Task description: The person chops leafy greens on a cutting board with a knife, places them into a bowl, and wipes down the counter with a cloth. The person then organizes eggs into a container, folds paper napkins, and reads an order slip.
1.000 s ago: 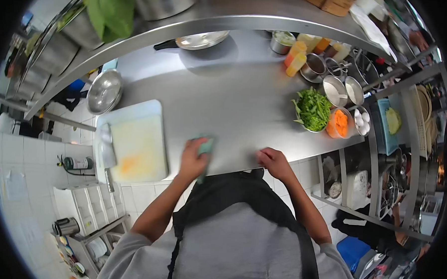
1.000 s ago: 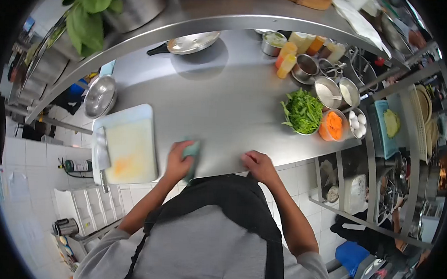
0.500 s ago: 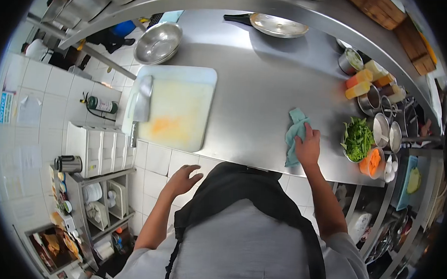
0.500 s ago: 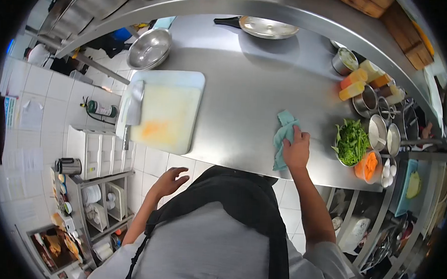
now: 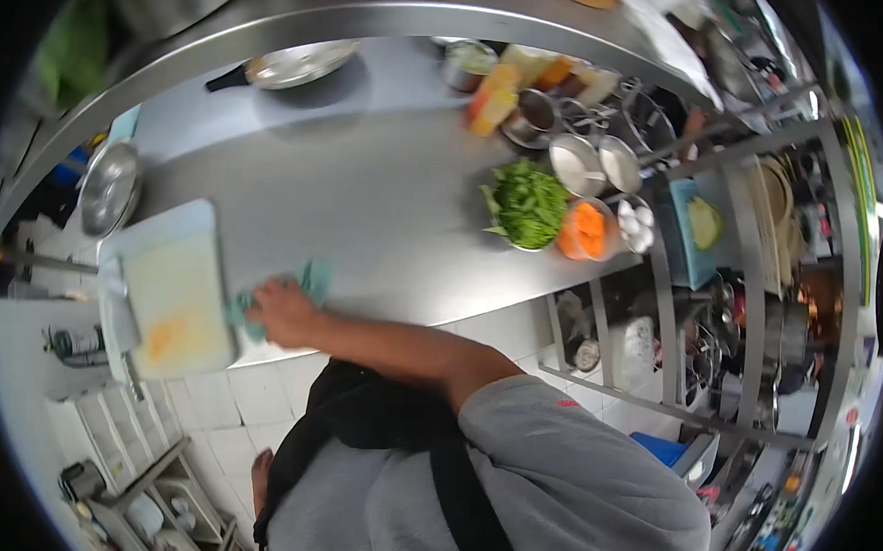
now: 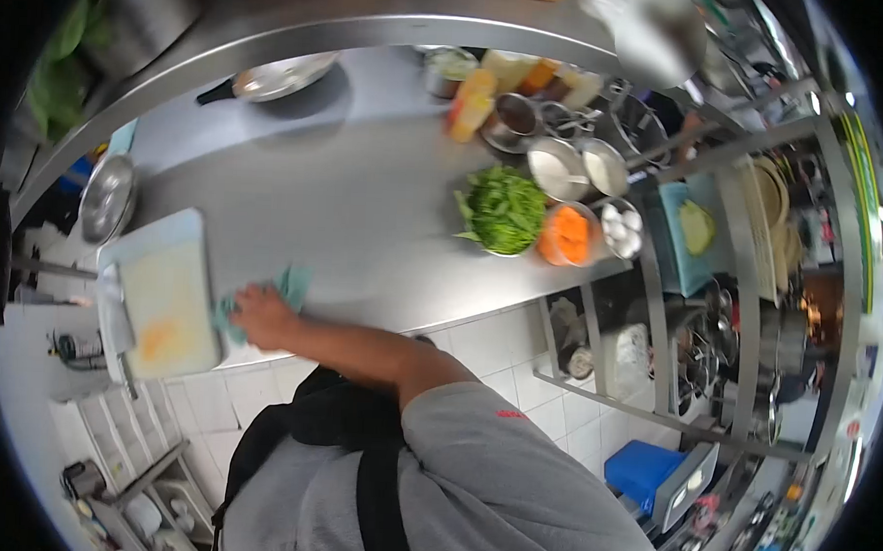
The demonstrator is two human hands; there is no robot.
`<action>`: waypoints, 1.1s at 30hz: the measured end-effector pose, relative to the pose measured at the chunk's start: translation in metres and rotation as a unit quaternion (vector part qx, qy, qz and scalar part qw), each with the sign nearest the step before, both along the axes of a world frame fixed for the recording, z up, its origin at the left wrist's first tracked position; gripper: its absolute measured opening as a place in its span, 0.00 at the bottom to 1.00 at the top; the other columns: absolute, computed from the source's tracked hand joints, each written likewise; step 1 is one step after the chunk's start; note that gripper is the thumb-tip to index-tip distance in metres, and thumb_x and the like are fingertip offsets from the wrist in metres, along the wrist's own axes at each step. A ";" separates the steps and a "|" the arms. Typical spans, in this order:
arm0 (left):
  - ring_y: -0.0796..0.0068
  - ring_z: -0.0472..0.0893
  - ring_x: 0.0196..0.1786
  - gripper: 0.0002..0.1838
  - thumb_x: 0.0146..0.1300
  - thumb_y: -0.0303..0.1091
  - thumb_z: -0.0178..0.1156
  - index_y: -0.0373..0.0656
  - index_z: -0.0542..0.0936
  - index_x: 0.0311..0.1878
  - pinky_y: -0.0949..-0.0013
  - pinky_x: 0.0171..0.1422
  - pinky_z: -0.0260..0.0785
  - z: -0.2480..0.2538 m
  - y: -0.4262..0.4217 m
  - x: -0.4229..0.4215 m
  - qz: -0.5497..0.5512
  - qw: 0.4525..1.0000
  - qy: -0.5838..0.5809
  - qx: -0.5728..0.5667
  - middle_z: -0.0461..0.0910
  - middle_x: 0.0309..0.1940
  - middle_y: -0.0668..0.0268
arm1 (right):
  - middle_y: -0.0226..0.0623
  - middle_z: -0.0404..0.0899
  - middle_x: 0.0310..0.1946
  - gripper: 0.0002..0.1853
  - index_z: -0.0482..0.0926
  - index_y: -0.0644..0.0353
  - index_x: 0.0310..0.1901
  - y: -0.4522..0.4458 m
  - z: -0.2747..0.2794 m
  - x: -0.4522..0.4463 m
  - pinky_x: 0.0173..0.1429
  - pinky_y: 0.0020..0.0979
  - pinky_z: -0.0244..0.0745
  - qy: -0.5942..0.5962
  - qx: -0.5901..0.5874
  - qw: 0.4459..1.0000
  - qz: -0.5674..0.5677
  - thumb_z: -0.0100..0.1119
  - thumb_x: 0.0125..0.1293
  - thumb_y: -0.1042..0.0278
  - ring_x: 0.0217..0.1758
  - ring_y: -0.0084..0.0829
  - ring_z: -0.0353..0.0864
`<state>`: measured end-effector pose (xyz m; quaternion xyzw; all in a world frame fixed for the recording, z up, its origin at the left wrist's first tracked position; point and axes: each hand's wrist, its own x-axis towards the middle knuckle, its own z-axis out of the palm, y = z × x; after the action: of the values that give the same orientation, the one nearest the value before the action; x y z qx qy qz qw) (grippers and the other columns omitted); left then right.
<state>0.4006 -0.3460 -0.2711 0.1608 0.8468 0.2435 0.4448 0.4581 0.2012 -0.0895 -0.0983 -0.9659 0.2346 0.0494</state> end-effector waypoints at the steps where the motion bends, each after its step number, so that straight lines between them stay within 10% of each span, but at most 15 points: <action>1: 0.65 0.84 0.61 0.24 0.80 0.44 0.62 0.40 0.81 0.71 0.59 0.69 0.78 0.018 0.014 0.017 0.174 0.978 -0.090 -0.069 0.86 0.59 0.59 | 0.44 0.78 0.57 0.23 0.87 0.44 0.59 0.001 0.000 0.032 0.67 0.52 0.75 0.016 -0.028 0.999 0.014 0.73 0.60 0.62 0.65 0.49 0.77; 20: 0.65 0.85 0.57 0.23 0.79 0.46 0.63 0.45 0.82 0.69 0.56 0.61 0.78 0.089 0.217 0.193 0.106 0.981 -0.155 -0.052 0.86 0.58 0.62 | 0.42 0.79 0.51 0.24 0.87 0.46 0.58 0.164 0.002 0.581 0.61 0.46 0.82 0.057 0.003 0.907 -0.416 0.65 0.61 0.80 0.58 0.50 0.82; 26: 0.65 0.85 0.55 0.22 0.79 0.47 0.63 0.46 0.82 0.69 0.56 0.59 0.78 0.114 0.179 0.228 0.166 0.968 -0.150 -0.114 0.85 0.57 0.63 | 0.59 0.87 0.50 0.20 0.86 0.62 0.59 0.251 -0.013 0.718 0.64 0.51 0.80 0.065 0.015 0.762 -0.644 0.68 0.66 0.71 0.58 0.60 0.85; 33: 0.65 0.85 0.54 0.22 0.79 0.47 0.63 0.48 0.82 0.69 0.55 0.56 0.78 0.143 0.123 0.270 0.299 0.932 -0.140 -0.152 0.85 0.57 0.64 | 0.69 0.78 0.61 0.32 0.73 0.64 0.75 0.254 -0.050 0.653 0.68 0.58 0.75 0.033 0.007 0.710 -0.703 0.64 0.72 0.62 0.63 0.71 0.79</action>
<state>0.6705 -0.2234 -0.1281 -0.2049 0.8120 0.2531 0.4843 1.1113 0.4557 -0.1396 -0.7413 -0.6165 0.1286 0.2322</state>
